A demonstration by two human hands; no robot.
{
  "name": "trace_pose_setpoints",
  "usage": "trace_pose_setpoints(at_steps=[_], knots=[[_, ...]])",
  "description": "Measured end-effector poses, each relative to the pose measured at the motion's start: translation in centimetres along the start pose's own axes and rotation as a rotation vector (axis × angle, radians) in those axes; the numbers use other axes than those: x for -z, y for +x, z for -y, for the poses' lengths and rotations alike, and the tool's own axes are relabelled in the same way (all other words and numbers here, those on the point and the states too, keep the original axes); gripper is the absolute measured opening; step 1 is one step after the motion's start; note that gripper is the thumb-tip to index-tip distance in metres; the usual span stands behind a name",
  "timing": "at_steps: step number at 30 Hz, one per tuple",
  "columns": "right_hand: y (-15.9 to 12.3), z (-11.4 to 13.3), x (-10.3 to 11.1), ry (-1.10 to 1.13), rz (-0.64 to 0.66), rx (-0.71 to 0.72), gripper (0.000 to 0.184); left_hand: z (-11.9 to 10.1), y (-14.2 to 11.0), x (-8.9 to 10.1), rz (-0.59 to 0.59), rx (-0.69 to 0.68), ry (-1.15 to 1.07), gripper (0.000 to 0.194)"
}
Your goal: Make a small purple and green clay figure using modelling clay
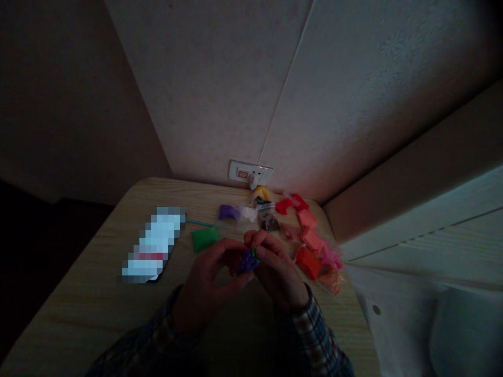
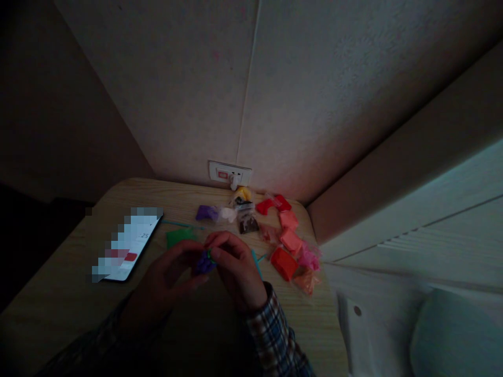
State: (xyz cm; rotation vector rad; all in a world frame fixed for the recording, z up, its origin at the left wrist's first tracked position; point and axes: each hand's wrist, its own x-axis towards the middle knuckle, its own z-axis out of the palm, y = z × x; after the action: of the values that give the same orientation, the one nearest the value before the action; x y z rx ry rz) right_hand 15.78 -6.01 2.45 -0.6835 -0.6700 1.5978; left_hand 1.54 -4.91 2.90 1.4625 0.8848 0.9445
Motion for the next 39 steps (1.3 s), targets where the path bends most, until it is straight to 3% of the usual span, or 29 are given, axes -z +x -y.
trace_pose_setpoints(at_steps=[39], knots=[[0.1,0.38,-0.17,-0.088,0.008,0.042,0.015,0.04,-0.13,-0.05,0.023,0.062,-0.131,0.027]])
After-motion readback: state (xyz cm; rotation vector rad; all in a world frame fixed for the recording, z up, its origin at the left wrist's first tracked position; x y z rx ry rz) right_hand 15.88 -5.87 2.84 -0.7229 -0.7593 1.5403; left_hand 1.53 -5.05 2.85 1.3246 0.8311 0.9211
